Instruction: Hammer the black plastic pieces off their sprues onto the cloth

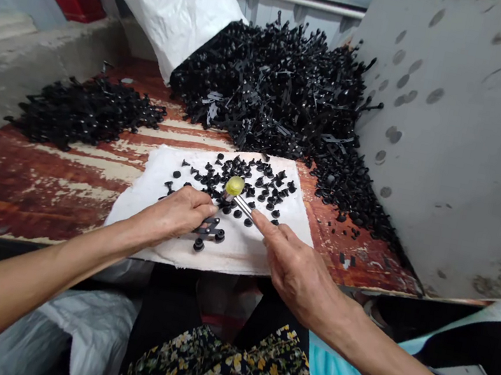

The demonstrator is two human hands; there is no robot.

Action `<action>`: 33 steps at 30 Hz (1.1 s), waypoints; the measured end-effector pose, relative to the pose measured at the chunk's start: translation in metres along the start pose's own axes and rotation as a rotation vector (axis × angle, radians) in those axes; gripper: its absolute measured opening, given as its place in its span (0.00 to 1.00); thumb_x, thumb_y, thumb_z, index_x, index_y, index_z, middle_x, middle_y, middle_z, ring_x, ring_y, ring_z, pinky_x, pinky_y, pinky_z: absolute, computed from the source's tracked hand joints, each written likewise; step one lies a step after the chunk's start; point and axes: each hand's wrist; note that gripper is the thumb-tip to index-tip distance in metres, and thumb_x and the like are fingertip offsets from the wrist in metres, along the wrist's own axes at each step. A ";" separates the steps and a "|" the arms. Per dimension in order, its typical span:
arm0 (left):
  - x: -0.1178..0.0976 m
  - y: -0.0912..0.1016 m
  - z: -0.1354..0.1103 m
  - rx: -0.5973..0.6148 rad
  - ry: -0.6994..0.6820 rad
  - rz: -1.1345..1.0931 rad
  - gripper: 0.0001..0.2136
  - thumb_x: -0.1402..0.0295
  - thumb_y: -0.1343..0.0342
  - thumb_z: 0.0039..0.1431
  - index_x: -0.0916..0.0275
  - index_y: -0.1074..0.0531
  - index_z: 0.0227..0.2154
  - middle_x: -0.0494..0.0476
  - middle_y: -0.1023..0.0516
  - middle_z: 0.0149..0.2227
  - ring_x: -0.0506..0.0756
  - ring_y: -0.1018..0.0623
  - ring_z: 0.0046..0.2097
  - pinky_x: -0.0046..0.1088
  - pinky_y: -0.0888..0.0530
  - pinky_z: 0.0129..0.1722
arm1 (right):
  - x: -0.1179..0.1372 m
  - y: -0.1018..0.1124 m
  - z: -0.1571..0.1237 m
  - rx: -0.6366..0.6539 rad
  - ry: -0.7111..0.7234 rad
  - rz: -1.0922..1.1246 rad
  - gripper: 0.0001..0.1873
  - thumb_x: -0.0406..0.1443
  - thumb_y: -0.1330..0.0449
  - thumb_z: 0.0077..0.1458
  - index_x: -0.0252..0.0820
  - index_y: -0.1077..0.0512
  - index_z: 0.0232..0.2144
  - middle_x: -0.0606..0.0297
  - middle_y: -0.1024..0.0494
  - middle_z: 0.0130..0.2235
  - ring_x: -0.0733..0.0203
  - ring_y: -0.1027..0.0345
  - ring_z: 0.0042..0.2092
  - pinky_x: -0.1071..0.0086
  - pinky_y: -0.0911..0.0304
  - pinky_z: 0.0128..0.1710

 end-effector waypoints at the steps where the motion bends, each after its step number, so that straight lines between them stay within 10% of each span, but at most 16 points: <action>1: 0.001 0.000 0.000 0.001 -0.007 -0.002 0.12 0.62 0.50 0.51 0.61 0.36 0.16 0.46 0.40 0.16 0.47 0.44 0.19 0.24 0.47 0.20 | 0.001 0.001 0.000 -0.011 0.010 0.014 0.31 0.25 0.54 0.61 0.42 0.39 0.64 0.58 0.24 0.36 0.58 0.28 0.31 0.63 0.27 0.32; 5: 0.006 0.000 0.002 0.015 -0.038 -0.021 0.13 0.60 0.49 0.50 0.60 0.38 0.16 0.45 0.41 0.15 0.47 0.44 0.19 0.25 0.48 0.21 | 0.004 0.003 0.001 -0.187 0.043 0.073 0.31 0.25 0.54 0.63 0.41 0.43 0.67 0.56 0.23 0.38 0.57 0.27 0.36 0.62 0.26 0.38; 9: 0.010 -0.003 0.004 0.001 -0.053 -0.048 0.13 0.59 0.49 0.49 0.60 0.38 0.16 0.47 0.38 0.16 0.48 0.41 0.21 0.25 0.46 0.22 | 0.003 0.007 0.002 0.016 -0.001 -0.027 0.31 0.25 0.53 0.60 0.41 0.38 0.65 0.57 0.23 0.35 0.58 0.29 0.29 0.63 0.27 0.29; 14: 0.013 -0.005 0.004 0.012 -0.030 -0.060 0.14 0.57 0.48 0.49 0.59 0.40 0.16 0.45 0.42 0.15 0.47 0.46 0.19 0.25 0.49 0.20 | 0.007 0.007 0.001 -0.209 0.059 0.095 0.32 0.26 0.53 0.64 0.44 0.44 0.68 0.54 0.21 0.44 0.57 0.25 0.40 0.62 0.26 0.43; 18: 0.011 0.000 0.003 0.027 -0.036 -0.055 0.13 0.57 0.48 0.49 0.60 0.38 0.17 0.46 0.40 0.16 0.47 0.44 0.20 0.25 0.48 0.20 | 0.005 0.000 0.000 0.011 -0.029 0.038 0.32 0.25 0.52 0.60 0.44 0.38 0.65 0.56 0.21 0.38 0.55 0.24 0.35 0.60 0.25 0.37; 21: 0.007 0.004 -0.003 0.049 -0.034 -0.071 0.14 0.56 0.49 0.50 0.60 0.35 0.19 0.46 0.38 0.18 0.47 0.44 0.20 0.25 0.47 0.21 | 0.006 0.003 0.005 -0.064 -0.057 0.171 0.28 0.28 0.52 0.62 0.42 0.37 0.64 0.53 0.21 0.47 0.53 0.24 0.45 0.57 0.27 0.46; 27: -0.007 -0.004 -0.031 0.361 -0.327 -0.020 0.17 0.55 0.52 0.56 0.61 0.35 0.19 0.47 0.37 0.19 0.48 0.38 0.23 0.24 0.41 0.24 | 0.016 0.002 0.012 0.007 -0.309 0.650 0.09 0.38 0.40 0.59 0.41 0.29 0.41 0.67 0.27 0.31 0.62 0.32 0.31 0.69 0.32 0.31; 33: 0.007 -0.005 -0.044 -0.061 -0.249 -0.029 0.16 0.52 0.50 0.60 0.60 0.28 0.33 0.48 0.30 0.25 0.51 0.33 0.27 0.25 0.37 0.27 | 0.020 -0.016 -0.010 -0.083 -0.515 0.925 0.08 0.42 0.43 0.60 0.44 0.34 0.34 0.77 0.39 0.21 0.71 0.50 0.18 0.74 0.51 0.17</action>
Point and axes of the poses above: each hand's wrist, its own z-axis towards the middle knuckle, its own y-axis out of the back of the hand, x = y × z
